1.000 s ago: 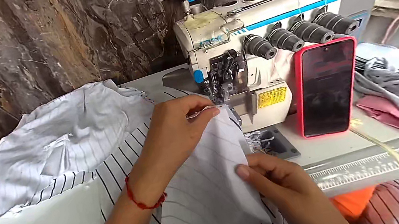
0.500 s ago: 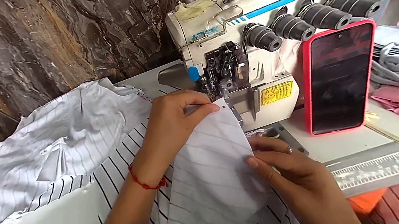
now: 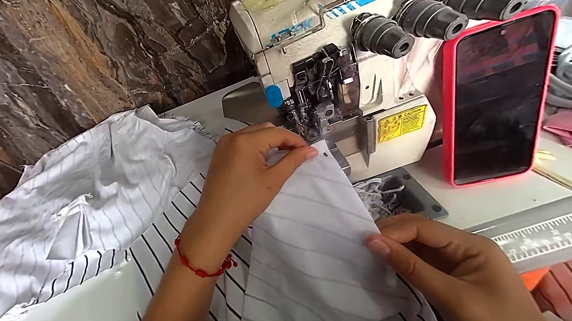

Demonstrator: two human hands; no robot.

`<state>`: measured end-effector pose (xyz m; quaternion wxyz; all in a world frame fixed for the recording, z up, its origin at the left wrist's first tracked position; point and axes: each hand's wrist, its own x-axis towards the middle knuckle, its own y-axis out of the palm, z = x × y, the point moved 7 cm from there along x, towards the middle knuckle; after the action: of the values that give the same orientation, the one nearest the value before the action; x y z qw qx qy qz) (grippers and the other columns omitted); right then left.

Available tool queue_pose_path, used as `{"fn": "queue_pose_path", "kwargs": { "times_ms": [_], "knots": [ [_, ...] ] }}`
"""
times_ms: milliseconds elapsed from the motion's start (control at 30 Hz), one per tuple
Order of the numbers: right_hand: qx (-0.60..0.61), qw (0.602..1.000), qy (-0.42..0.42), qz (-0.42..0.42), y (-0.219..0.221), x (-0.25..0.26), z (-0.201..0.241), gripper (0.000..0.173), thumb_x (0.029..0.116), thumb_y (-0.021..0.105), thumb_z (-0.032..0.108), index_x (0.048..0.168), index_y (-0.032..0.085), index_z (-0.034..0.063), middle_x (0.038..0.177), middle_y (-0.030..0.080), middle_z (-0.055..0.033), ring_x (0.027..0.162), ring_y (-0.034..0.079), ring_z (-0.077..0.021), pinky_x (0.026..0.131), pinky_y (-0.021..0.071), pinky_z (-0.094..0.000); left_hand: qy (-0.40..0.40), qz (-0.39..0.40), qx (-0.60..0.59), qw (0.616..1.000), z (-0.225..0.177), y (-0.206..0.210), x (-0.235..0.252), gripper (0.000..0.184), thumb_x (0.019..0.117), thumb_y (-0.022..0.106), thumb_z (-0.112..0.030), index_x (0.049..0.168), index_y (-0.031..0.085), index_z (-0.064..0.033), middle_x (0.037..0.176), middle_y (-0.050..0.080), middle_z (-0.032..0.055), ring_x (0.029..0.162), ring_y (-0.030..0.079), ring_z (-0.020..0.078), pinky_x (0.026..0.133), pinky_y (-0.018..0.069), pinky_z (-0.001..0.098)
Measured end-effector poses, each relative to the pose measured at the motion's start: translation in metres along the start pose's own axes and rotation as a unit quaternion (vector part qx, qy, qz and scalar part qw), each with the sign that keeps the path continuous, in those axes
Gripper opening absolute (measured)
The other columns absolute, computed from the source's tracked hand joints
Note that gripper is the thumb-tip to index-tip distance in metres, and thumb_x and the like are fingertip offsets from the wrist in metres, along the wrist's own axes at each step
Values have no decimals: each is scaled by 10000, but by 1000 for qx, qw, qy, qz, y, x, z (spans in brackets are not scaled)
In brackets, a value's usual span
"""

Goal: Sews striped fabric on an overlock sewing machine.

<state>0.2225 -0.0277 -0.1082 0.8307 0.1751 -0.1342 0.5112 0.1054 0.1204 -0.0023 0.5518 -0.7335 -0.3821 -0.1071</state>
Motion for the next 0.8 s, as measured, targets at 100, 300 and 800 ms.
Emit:
{"fn": "queue_pose_path", "kwargs": {
  "times_ms": [100,300,800],
  "knots": [
    [8,1000,8,-1,1,-1,-3,43,911,723,48,899,745,83,987,726,69,874,680,29,781,589,-157,28,-1,49,998,-3,4,0,110,923,729,-247,931,766,-143,869,692,-47,811,645,35,689,514,213],
    [26,998,61,-10,6,0,-4,290,899,687,-36,1174,604,2,867,715,95,741,673,17,688,580,-166,84,-30,265,960,-54,15,-17,214,899,608,7,974,783,-91,1028,698,95,933,651,272,738,497,409],
    [-11,999,30,-24,7,-1,-1,160,936,583,-48,967,621,104,748,647,178,654,573,103,606,486,-94,-62,-65,278,956,-56,52,-42,814,958,367,-723,1348,673,-77,1329,660,178,1309,583,379,1105,434,543]
  ]
}}
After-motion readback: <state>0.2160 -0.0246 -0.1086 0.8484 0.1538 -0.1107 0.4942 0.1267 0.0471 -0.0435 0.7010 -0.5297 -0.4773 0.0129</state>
